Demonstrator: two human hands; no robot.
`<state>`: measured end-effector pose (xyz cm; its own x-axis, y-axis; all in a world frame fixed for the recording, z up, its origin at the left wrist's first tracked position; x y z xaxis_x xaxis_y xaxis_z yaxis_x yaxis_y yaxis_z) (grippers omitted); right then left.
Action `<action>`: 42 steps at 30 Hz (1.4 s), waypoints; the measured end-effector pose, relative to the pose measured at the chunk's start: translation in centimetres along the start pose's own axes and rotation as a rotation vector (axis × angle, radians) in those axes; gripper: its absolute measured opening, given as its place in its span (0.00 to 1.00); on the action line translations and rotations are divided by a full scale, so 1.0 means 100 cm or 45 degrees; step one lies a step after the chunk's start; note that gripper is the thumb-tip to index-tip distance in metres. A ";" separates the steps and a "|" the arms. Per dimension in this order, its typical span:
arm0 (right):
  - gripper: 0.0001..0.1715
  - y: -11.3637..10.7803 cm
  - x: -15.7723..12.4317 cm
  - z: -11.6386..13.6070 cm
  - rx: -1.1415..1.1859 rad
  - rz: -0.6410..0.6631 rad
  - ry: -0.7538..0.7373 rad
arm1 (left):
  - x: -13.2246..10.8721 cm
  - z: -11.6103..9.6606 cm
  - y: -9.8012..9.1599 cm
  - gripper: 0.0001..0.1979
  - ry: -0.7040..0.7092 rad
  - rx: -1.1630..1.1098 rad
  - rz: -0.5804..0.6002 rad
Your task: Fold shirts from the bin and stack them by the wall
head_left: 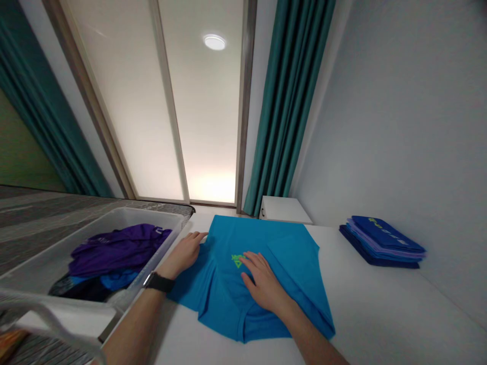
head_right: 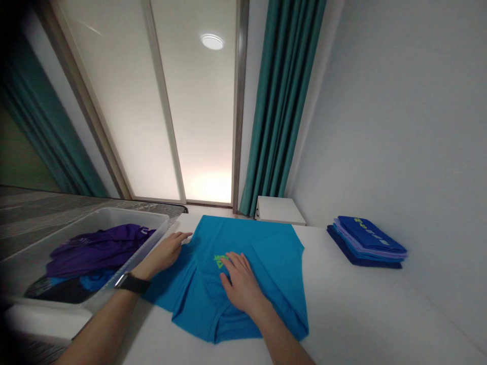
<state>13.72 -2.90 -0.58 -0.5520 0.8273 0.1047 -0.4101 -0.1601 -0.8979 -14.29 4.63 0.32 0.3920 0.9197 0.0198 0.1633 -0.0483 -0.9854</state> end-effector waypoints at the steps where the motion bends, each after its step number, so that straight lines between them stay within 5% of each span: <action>1: 0.24 0.001 0.000 -0.001 0.020 -0.012 -0.012 | -0.002 0.006 0.001 0.27 -0.063 0.035 0.028; 7: 0.22 0.005 0.001 -0.001 0.066 -0.049 -0.059 | -0.009 0.008 0.003 0.22 -0.244 0.137 0.142; 14: 0.22 0.006 0.001 -0.001 0.066 -0.033 -0.063 | -0.007 0.002 -0.010 0.18 -0.201 -0.075 0.038; 19: 0.23 0.007 0.001 -0.003 0.063 -0.003 -0.042 | -0.005 -0.001 -0.019 0.22 -0.061 -0.567 -0.090; 25: 0.22 0.007 0.001 -0.003 0.070 0.027 -0.044 | -0.012 -0.017 -0.039 0.17 0.194 -1.072 0.040; 29: 0.22 0.007 0.001 -0.004 0.079 0.027 -0.040 | -0.018 -0.026 -0.047 0.17 0.179 -1.354 0.161; 36: 0.22 0.006 0.001 -0.004 0.086 0.023 -0.068 | -0.011 -0.029 -0.032 0.17 0.128 -1.633 0.192; 42: 0.21 0.004 0.001 0.001 0.085 0.005 -0.102 | 0.005 -0.023 -0.009 0.20 0.129 -1.444 0.034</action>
<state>13.46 -2.92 -0.92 -0.6089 0.7813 0.1371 -0.4534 -0.2010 -0.8683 -12.15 4.24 1.57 0.4709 0.8798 0.0656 0.8581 -0.4395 -0.2655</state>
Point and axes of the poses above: each hand's wrist, its own x-axis towards the middle knuckle, its own y-axis out of the palm, z = x × y, the point moved 1 cm from there along x, towards the middle knuckle, and after that the axes turned 11 degrees about z, right-handed, at the moved point
